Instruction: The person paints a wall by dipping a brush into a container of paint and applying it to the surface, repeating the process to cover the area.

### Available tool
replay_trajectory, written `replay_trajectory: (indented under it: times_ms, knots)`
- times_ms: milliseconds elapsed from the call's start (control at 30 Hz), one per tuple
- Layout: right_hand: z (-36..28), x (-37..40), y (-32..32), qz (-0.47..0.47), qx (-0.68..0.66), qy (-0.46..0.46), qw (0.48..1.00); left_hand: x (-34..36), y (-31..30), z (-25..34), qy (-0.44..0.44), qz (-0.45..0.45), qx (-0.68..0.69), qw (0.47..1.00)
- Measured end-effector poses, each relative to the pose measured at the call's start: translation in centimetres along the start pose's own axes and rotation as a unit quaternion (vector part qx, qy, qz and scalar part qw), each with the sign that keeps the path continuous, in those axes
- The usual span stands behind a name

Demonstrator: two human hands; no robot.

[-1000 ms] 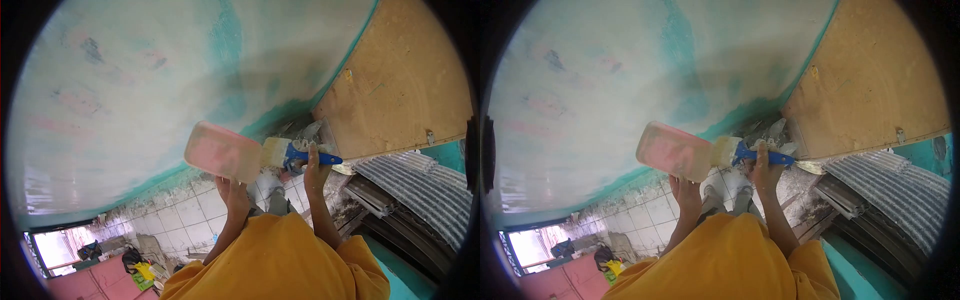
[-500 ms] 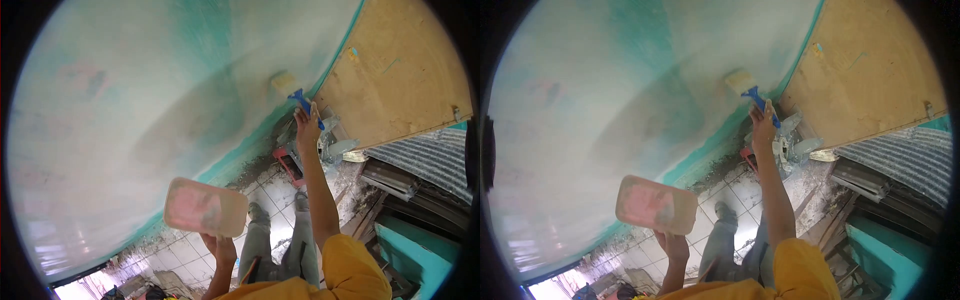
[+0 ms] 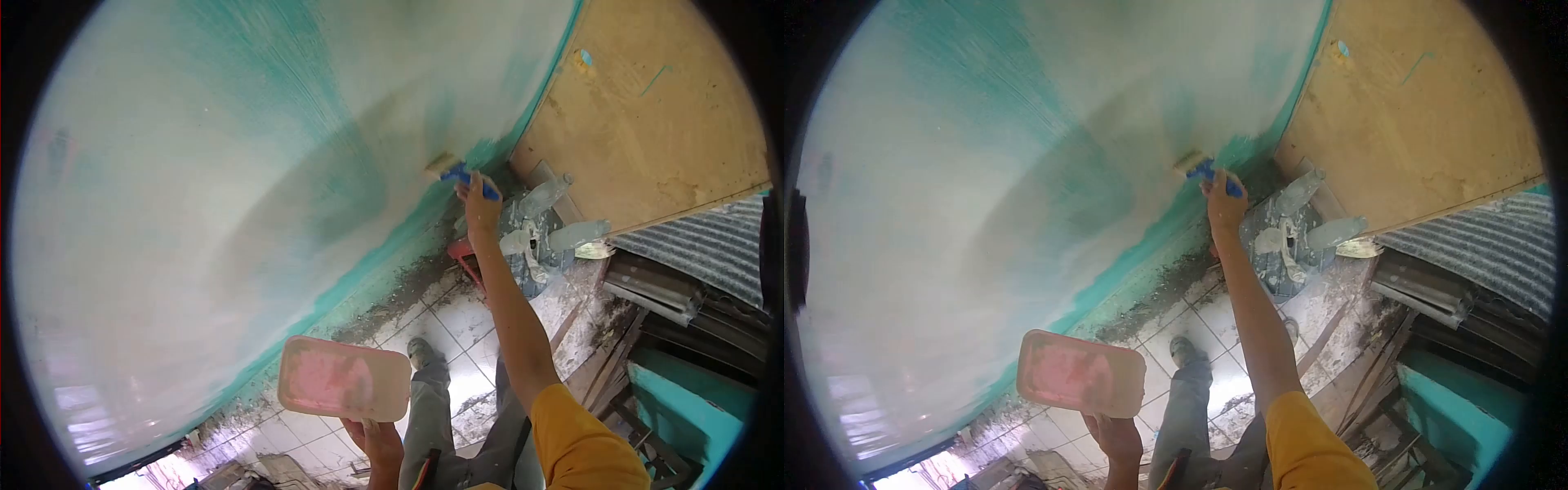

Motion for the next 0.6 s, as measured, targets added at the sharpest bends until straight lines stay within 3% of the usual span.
replay_trajectory:
  times_ms: [33,167,233,267,333,367,433,567,600]
  knots:
    - [-3.5,-0.2,1.7,-0.015,0.025,-0.016,0.999,0.1,0.2,0.0,-0.009,0.011,0.135,0.991]
    - [-17.7,1.8,6.4,-0.057,-0.007,-0.147,0.987,0.6,0.7,0.6,-0.019,0.041,0.127,0.991]
    - [-22.1,3.1,7.1,-0.074,-0.063,-0.17,0.981,1.0,1.0,1.3,0.013,0.009,-0.11,0.994]
    - [-22.9,3.4,7.1,-0.09,-0.118,-0.191,0.97,1.2,1.1,1.1,0.012,0.01,-0.108,0.994]
    - [-21.0,2.5,6.5,-0.109,-0.172,-0.182,0.962,1.7,1.0,0.6,0.023,0.023,0.104,0.994]
    - [-19.3,1.9,6.2,-0.128,-0.228,-0.174,0.949,2.1,1.0,0.2,0.022,0.025,0.103,0.994]
    - [-13.8,0.7,4.9,-0.104,-0.228,-0.136,0.959,3.0,0.4,-0.3,0.026,0.052,-0.063,0.996]
    - [-1.9,-0.4,0.9,-0.052,-0.191,-0.076,0.977,4.3,0.0,-1.7,0.064,0.063,0.094,0.991]
    - [0.4,-0.2,-0.3,-0.045,-0.149,-0.051,0.986,5.0,-0.8,-2.3,0.046,0.077,-0.042,0.995]
Point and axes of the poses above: each hand's wrist, its own x-axis away from the middle knuckle, its own y-axis out of the palm, z = x × y, the point moved 5 cm from there along -x, towards the middle knuckle, and after that the axes turned 7 degrees about -z, right-handed, at the moved point
